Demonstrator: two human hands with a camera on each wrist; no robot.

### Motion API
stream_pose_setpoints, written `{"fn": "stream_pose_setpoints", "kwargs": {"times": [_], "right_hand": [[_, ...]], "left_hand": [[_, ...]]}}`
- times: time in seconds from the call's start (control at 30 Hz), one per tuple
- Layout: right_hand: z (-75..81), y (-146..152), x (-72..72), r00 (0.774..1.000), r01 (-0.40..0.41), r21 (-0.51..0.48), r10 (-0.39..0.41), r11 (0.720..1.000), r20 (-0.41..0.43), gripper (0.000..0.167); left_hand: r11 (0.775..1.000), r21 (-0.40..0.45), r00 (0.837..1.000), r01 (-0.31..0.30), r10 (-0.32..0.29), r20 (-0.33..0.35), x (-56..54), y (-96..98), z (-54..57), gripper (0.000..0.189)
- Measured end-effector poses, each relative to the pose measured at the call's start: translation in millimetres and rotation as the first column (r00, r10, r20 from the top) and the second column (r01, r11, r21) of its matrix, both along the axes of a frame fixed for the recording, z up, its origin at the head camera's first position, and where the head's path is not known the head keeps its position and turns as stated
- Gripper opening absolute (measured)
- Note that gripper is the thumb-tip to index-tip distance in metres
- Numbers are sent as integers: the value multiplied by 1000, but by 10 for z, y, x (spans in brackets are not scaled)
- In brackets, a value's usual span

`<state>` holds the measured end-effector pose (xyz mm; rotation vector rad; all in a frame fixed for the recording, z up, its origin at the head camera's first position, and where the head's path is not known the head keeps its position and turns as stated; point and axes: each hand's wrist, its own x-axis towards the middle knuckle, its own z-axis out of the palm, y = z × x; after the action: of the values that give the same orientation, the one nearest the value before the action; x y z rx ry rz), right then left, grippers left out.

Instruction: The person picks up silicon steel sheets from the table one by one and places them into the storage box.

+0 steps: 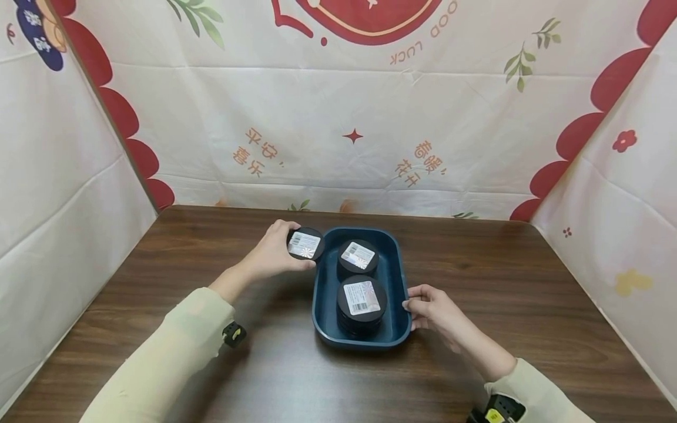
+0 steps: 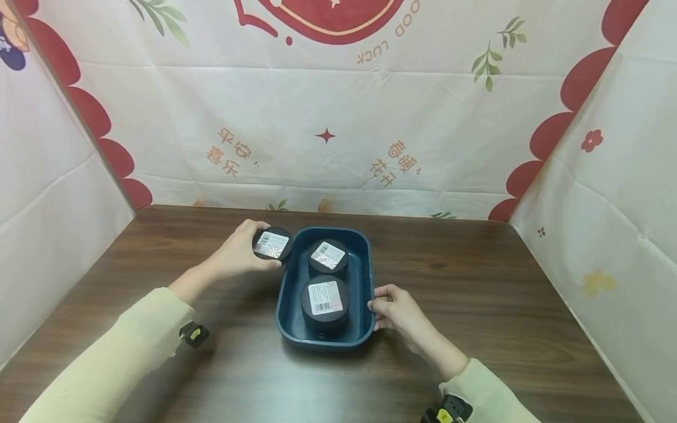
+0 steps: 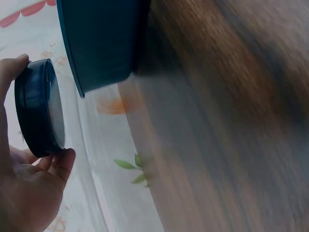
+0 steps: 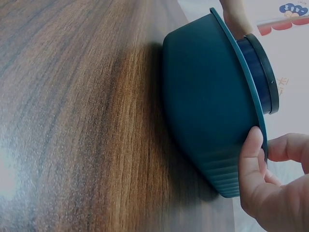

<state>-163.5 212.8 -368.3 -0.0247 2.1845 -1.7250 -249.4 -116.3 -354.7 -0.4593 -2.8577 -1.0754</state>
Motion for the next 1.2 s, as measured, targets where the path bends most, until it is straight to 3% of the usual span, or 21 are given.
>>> {"fn": "stream_pose_setpoints", "kwargs": {"times": [0.2,0.53,1.03,1.2], "right_hand": [[1,-17,3,1000,7,6,-7,1000,-1,39],[16,-15,-25,1000,4,19,-4,1000,5,40],[16,1,-18,1000,10,10,-10,1000,11,40],[16,0,-2,1000,13,15,-13,1000,17,40]], "left_hand": [[999,-17,999,30,-30,-11,31,101,25,85],[996,-65,998,69,-68,9,-10,281,69,86],[986,-125,993,114,-117,-17,-45,596,37,89],[978,-159,991,134,-135,9,-47,645,35,90]]}}
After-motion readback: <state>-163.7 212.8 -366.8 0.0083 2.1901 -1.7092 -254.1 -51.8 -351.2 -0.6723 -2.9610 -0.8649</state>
